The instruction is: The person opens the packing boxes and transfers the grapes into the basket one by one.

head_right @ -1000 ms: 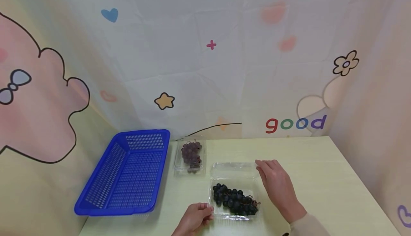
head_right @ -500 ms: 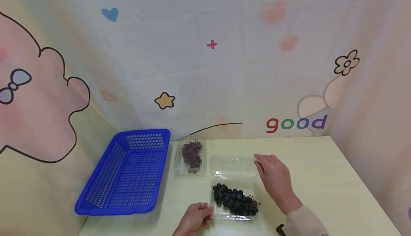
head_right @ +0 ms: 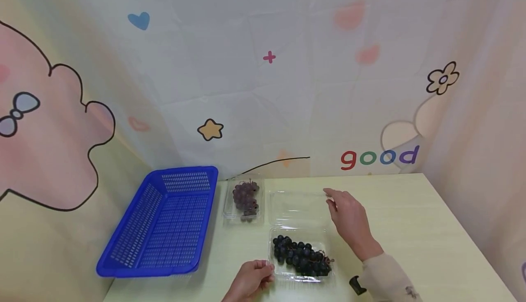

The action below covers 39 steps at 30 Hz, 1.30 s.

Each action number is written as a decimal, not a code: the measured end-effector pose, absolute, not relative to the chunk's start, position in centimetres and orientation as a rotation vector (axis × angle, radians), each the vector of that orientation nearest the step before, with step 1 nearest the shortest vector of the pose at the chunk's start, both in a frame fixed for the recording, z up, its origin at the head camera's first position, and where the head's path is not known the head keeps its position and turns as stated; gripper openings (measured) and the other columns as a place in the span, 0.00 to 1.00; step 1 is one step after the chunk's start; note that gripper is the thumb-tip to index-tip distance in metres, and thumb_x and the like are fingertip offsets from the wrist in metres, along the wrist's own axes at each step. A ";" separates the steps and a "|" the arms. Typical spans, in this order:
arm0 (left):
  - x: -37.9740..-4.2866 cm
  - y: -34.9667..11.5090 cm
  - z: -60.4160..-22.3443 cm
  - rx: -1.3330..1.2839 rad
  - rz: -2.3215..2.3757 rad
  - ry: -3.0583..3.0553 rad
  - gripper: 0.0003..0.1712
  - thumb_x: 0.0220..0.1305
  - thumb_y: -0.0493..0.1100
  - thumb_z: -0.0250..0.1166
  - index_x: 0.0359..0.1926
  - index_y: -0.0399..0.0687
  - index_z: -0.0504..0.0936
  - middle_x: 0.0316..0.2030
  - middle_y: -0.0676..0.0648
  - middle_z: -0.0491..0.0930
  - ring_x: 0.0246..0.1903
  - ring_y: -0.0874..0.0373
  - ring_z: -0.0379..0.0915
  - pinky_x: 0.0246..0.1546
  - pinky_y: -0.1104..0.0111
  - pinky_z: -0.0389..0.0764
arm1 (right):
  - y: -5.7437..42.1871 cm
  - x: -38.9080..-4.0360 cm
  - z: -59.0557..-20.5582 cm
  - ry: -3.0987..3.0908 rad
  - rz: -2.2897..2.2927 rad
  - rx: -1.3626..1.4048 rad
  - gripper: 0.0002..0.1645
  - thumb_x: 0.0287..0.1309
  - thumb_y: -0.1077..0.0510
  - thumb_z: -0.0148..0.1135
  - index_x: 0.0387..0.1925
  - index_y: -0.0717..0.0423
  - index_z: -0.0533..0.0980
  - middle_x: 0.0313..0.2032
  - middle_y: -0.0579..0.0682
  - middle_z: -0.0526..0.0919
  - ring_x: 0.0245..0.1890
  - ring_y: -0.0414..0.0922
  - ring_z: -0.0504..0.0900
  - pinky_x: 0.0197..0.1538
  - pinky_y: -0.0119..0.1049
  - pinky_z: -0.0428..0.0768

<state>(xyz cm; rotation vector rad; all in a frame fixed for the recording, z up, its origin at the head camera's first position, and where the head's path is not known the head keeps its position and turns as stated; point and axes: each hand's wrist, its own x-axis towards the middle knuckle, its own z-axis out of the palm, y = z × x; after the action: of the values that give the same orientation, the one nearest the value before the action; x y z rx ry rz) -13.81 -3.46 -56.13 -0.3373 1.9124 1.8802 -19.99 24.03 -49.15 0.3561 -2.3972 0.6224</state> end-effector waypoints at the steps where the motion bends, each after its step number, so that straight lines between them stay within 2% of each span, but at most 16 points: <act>1: -13.8 -3.5 -56.1 -0.334 1.876 1.918 0.06 0.71 0.32 0.64 0.34 0.39 0.79 0.27 0.48 0.81 0.25 0.64 0.75 0.25 0.75 0.72 | 24.0 -20.1 -49.2 -2.405 0.647 0.342 0.22 0.54 0.73 0.73 0.52 0.65 0.81 0.35 0.56 0.86 0.27 0.48 0.81 0.28 0.43 0.82; 6: -14.0 -3.5 -56.2 -0.330 1.842 1.937 0.05 0.72 0.33 0.64 0.35 0.39 0.80 0.28 0.48 0.81 0.25 0.64 0.75 0.26 0.75 0.73 | 24.3 -20.9 -49.5 -2.368 0.784 0.326 0.19 0.56 0.74 0.72 0.49 0.64 0.80 0.36 0.54 0.87 0.24 0.43 0.78 0.25 0.33 0.75; 10: -13.9 -3.5 -56.2 -0.339 1.823 1.949 0.05 0.71 0.33 0.64 0.36 0.36 0.80 0.28 0.47 0.81 0.24 0.63 0.75 0.26 0.75 0.74 | 24.6 -21.4 -50.0 -2.359 0.873 0.307 0.17 0.56 0.74 0.71 0.48 0.64 0.80 0.38 0.55 0.89 0.30 0.47 0.83 0.31 0.34 0.80; 14: -13.8 -3.4 -56.3 -0.344 1.818 1.960 0.05 0.71 0.33 0.64 0.35 0.35 0.79 0.28 0.46 0.81 0.24 0.63 0.74 0.26 0.75 0.74 | 24.8 -22.0 -50.3 -2.392 0.955 0.278 0.20 0.58 0.74 0.70 0.53 0.65 0.80 0.40 0.58 0.87 0.33 0.50 0.84 0.36 0.35 0.83; 18: -13.9 -3.3 -56.2 -0.329 1.830 1.963 0.05 0.71 0.33 0.64 0.35 0.36 0.79 0.28 0.47 0.81 0.24 0.64 0.74 0.25 0.76 0.73 | 24.9 -22.7 -50.5 -2.430 0.999 0.276 0.26 0.58 0.75 0.69 0.59 0.66 0.78 0.36 0.56 0.83 0.34 0.50 0.84 0.38 0.34 0.84; 22: -13.9 -3.4 -56.1 -0.315 1.829 1.978 0.05 0.71 0.32 0.64 0.35 0.36 0.79 0.27 0.47 0.81 0.24 0.64 0.75 0.25 0.76 0.74 | 25.1 -23.3 -50.7 -2.480 1.035 0.271 0.28 0.59 0.75 0.68 0.62 0.66 0.77 0.33 0.52 0.82 0.33 0.49 0.83 0.37 0.30 0.82; 33: -13.9 -3.4 -56.2 -0.307 1.820 2.002 0.06 0.71 0.33 0.65 0.35 0.34 0.80 0.27 0.47 0.82 0.24 0.65 0.75 0.26 0.75 0.76 | 25.6 -24.7 -51.3 -2.531 1.117 0.249 0.28 0.60 0.74 0.67 0.63 0.69 0.75 0.33 0.54 0.82 0.31 0.48 0.81 0.30 0.30 0.76; 39: -14.0 -3.4 -56.3 -0.329 1.804 1.999 0.05 0.71 0.33 0.65 0.35 0.34 0.80 0.27 0.47 0.82 0.24 0.64 0.76 0.26 0.75 0.76 | 25.5 -25.0 -51.8 -2.554 1.142 0.201 0.27 0.61 0.73 0.67 0.62 0.72 0.74 0.33 0.54 0.82 0.31 0.46 0.77 0.31 0.29 0.74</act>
<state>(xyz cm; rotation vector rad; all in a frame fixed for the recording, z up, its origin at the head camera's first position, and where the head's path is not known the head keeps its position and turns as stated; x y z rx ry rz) -14.03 -3.40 -56.26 -0.3287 1.9986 1.8039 -25.02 25.49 -51.77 0.2007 -2.5540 1.1424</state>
